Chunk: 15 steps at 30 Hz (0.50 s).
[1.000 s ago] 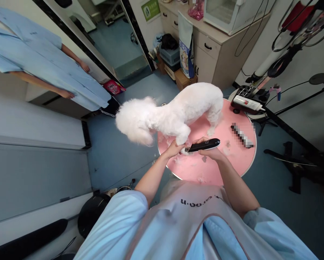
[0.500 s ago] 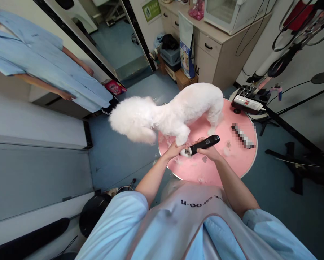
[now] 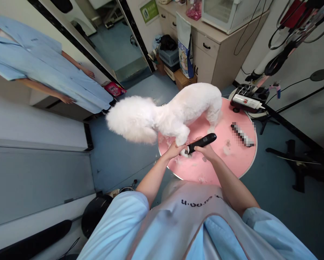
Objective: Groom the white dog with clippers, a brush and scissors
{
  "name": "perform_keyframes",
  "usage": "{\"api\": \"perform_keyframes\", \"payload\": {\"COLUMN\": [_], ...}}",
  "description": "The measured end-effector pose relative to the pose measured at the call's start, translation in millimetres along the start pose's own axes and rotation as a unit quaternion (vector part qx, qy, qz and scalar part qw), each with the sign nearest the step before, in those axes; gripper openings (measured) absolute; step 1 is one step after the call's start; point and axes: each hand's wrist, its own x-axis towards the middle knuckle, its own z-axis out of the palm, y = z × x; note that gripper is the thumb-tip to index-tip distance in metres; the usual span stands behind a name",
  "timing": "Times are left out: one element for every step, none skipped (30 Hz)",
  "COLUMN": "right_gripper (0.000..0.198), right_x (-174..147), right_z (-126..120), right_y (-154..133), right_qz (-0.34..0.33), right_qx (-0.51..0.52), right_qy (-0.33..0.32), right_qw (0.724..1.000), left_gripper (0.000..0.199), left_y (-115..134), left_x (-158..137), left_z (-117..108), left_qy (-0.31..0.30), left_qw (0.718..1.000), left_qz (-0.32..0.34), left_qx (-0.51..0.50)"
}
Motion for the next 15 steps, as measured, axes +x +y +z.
{"api": "perform_keyframes", "payload": {"right_gripper": [0.034,0.033,0.032,0.03,0.028,0.026,0.025,0.025,0.026,0.027,0.027,0.029,0.032,0.037,0.041], "right_x": [0,1,2,3,4,6,7,8,8,8,8,7,6,4,1], "right_z": [0,0,1,2,3,5,6,7,7,6,4,3,3,3,5], "right_y": [0,0,-1,-1,-1,0,1,3,5,8,12,16,19,23,26], "right_qz": [0.009,0.013,0.012,0.008,0.005,0.004,0.009,0.019,0.033,0.049,0.064,0.075,0.08,0.08,0.076], "right_qx": [-0.009,-0.017,-0.021,-0.022,-0.024,-0.03,-0.041,-0.059,-0.079,-0.095,-0.097,-0.08,-0.047,-0.003,0.042], "right_qy": [-0.016,-0.024,-0.021,-0.012,-0.006,-0.008,-0.016,-0.028,-0.036,-0.034,-0.018,0.008,0.036,0.058,0.072], "right_qw": [1.0,0.999,0.999,1.0,1.0,1.0,0.999,0.998,0.996,0.994,0.993,0.994,0.995,0.995,0.994], "left_gripper": [0.014,0.015,0.014,0.013,0.012,0.01,0.009,0.009,0.01,0.012,0.014,0.015,0.016,0.017,0.019], "left_y": [0,1,1,2,2,2,1,0,-1,-3,-4,-5,-6,-6,-5], "left_x": [0,1,1,1,2,2,3,4,4,5,5,6,6,5,5], "left_z": [1,1,1,1,1,1,1,2,3,4,7,10,14,18,23], "left_qy": [0.002,0.006,0.007,0.005,0.003,0.003,0.014,0.045,0.093,0.155,0.222,0.279,0.318,0.333,0.326], "left_qw": [1.0,1.0,1.0,1.0,1.0,1.0,1.0,0.999,0.996,0.988,0.975,0.958,0.942,0.928,0.916], "left_qz": [-0.004,-0.008,-0.01,-0.01,-0.008,-0.003,0.002,0.006,0.007,0.003,-0.005,-0.014,-0.021,-0.025,-0.027], "left_qx": [-0.001,-0.002,-0.003,-0.002,-0.001,0.001,0.003,0.002,-0.001,-0.011,-0.03,-0.062,-0.107,-0.166,-0.232]}}
